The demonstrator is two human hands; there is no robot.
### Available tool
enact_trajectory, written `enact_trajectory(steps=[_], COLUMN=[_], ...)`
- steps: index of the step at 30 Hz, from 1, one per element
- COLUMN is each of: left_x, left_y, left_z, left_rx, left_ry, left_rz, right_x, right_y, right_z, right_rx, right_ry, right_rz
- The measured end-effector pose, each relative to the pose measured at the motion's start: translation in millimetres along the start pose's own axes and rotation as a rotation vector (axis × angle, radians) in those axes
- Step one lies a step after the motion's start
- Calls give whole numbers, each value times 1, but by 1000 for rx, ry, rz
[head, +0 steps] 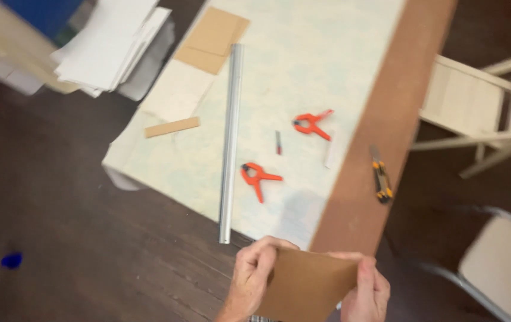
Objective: Measuring, marking, and cutting thin wooden boards using a ruler, pencil, and utility knife, then recording measurements.
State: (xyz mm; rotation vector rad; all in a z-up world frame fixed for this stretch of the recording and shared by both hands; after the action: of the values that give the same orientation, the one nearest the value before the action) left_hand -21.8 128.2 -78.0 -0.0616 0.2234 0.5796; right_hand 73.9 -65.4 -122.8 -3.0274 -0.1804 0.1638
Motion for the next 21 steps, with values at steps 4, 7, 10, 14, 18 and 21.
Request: enact_trajectory(steps=[4,7,10,14,18,21], left_x=[-6,2,22,68,126,167], left_y=[40,67,94,130,185,237], left_z=[-11,-18,-19,-25,-51,-72], left_rx=[-194,-261,-340,-226,-99,281], left_ry=[156,211,268,376,679,772], left_rz=[-422,-504,-633,-794,-807,-721], right_x=[8,15,30,47,60,106], right_y=[-50,-114,-178,-242,-312,-329], right_z=[25,54,62,101,146,189], right_rx=[-15,304,453,596,600,21], right_ry=[-25,-111,-165,-305,-375,-212], right_rz=[-52,-351,-329,-269,-326,-556])
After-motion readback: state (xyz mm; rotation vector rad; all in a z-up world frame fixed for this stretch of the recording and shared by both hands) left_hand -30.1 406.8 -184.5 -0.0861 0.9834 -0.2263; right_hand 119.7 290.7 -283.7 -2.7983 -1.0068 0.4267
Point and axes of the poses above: each hand's wrist, its own x-axis towards the middle knuckle, its own y-axis out of the back of the hand, z = x × y, the point moved 7 cm from there along x, towards the middle knuckle, and after that the axes turned 3 degrees about y, right-handed, at the moved point
